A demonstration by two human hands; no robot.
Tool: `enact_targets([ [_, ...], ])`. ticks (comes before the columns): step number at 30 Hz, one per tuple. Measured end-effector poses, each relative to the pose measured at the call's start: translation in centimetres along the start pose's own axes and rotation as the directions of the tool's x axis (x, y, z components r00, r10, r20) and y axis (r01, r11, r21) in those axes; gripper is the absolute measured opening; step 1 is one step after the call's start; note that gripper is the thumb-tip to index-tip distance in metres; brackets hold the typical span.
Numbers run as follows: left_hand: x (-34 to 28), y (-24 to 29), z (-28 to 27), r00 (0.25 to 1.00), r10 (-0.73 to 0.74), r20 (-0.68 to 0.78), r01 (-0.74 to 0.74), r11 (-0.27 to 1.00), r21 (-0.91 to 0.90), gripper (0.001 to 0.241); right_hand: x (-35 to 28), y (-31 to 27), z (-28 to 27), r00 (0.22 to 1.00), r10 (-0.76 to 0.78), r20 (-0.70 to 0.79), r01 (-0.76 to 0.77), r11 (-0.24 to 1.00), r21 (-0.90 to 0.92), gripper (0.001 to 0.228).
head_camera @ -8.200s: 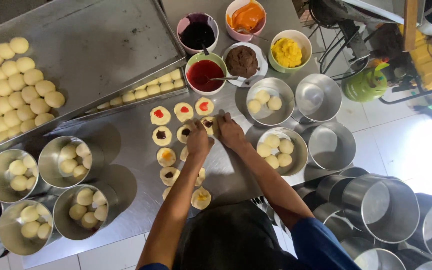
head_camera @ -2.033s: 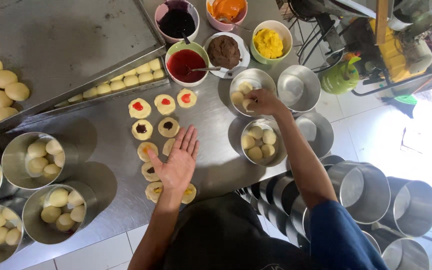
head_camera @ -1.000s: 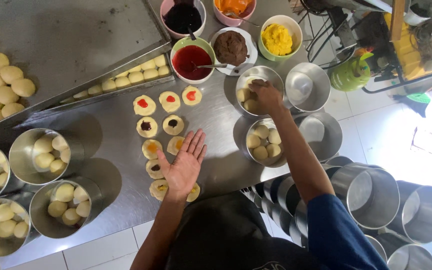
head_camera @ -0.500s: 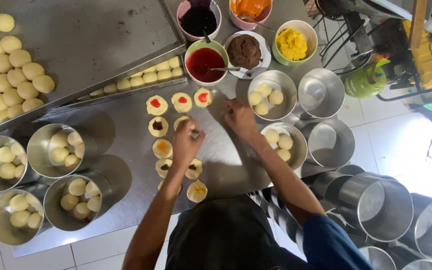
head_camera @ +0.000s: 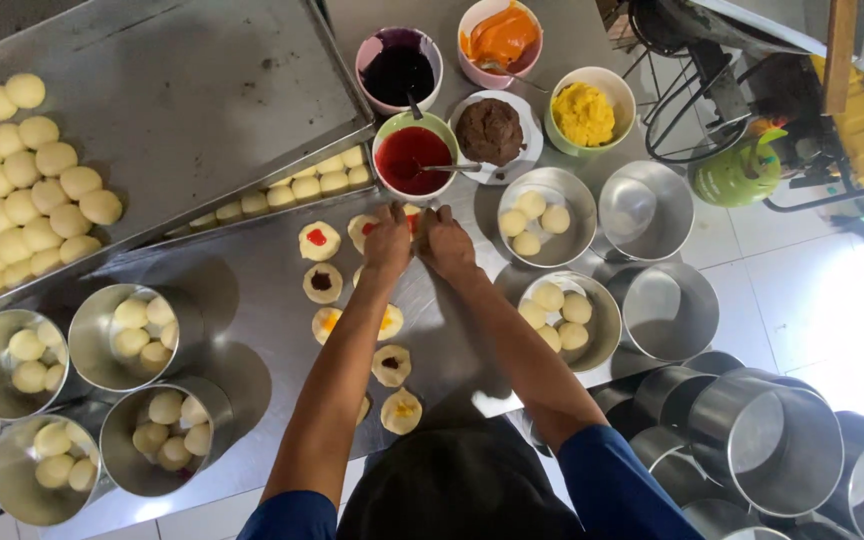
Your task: Filling pieces of dough with various toppings and shaping them into balls for baking.
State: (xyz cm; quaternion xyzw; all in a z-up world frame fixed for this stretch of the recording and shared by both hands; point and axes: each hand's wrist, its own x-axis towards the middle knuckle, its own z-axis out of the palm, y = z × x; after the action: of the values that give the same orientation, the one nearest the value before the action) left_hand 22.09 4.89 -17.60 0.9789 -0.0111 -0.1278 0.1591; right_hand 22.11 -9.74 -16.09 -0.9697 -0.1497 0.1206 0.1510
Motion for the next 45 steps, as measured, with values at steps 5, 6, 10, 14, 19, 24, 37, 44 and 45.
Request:
enact_targets([
  [5, 1.3, -0.3, 1.5, 0.994, 0.028, -0.110, -0.023, 0.999, 0.045, 0.049, 1.8, 0.4, 1.3, 0.999, 0.031, -0.030, -0.028, 0.995, 0.095, 0.052],
  [6, 1.7, -0.6, 2.1, 0.992, 0.032, -0.123, -0.031, 0.999, 0.018, 0.041, 1.5, 0.0, 0.3, 0.999, 0.040, -0.031, -0.035, 0.990, 0.136, 0.045],
  [10, 1.1, -0.1, 0.6, 0.999, -0.021, -0.041, 0.017, 0.995, -0.097, 0.039, 2.0, -0.4, 0.2, 0.994, 0.105, 0.029, -0.108, 0.985, 0.137, 0.047],
  [14, 0.8, -0.2, 0.6, 0.998, -0.063, -0.021, 0.059, 0.985, -0.161, 0.043, 1.4, -0.7, -0.7, 0.992, 0.122, -0.039, -0.101, 0.930, 0.355, 0.049],
  [19, -1.2, 1.4, -2.9, 0.997, -0.081, -0.001, 0.079, 0.968, -0.236, 0.041, 0.6, -1.2, -1.1, 0.987, 0.130, -0.098, -0.074, 0.895, 0.440, 0.045],
  [24, -1.6, 1.1, -2.2, 0.996, -0.075, -0.040, 0.062, 0.964, -0.259, 0.060, 0.0, -1.4, -1.0, 0.971, 0.152, -0.183, -0.050, 0.882, 0.468, 0.038],
  [37, -10.1, 3.8, -2.9, 0.981, -0.048, -0.187, -0.007, 0.959, -0.284, 0.047, -6.3, -2.5, -4.0, 0.975, 0.043, -0.217, 0.046, 0.921, 0.388, 0.027],
  [44, -16.9, 6.1, -6.8, 0.970, 0.054, -0.237, -0.128, 0.943, -0.309, 0.034, -11.2, -2.1, -4.0, 0.990, -0.007, -0.143, 0.053, 0.946, 0.321, 0.017],
  [45, -18.3, 7.0, -8.8, 0.973, 0.060, -0.225, -0.133, 0.936, -0.326, 0.027, -12.0, -2.1, -4.2, 0.993, -0.032, -0.110, 0.063, 0.957, 0.283, 0.015],
])
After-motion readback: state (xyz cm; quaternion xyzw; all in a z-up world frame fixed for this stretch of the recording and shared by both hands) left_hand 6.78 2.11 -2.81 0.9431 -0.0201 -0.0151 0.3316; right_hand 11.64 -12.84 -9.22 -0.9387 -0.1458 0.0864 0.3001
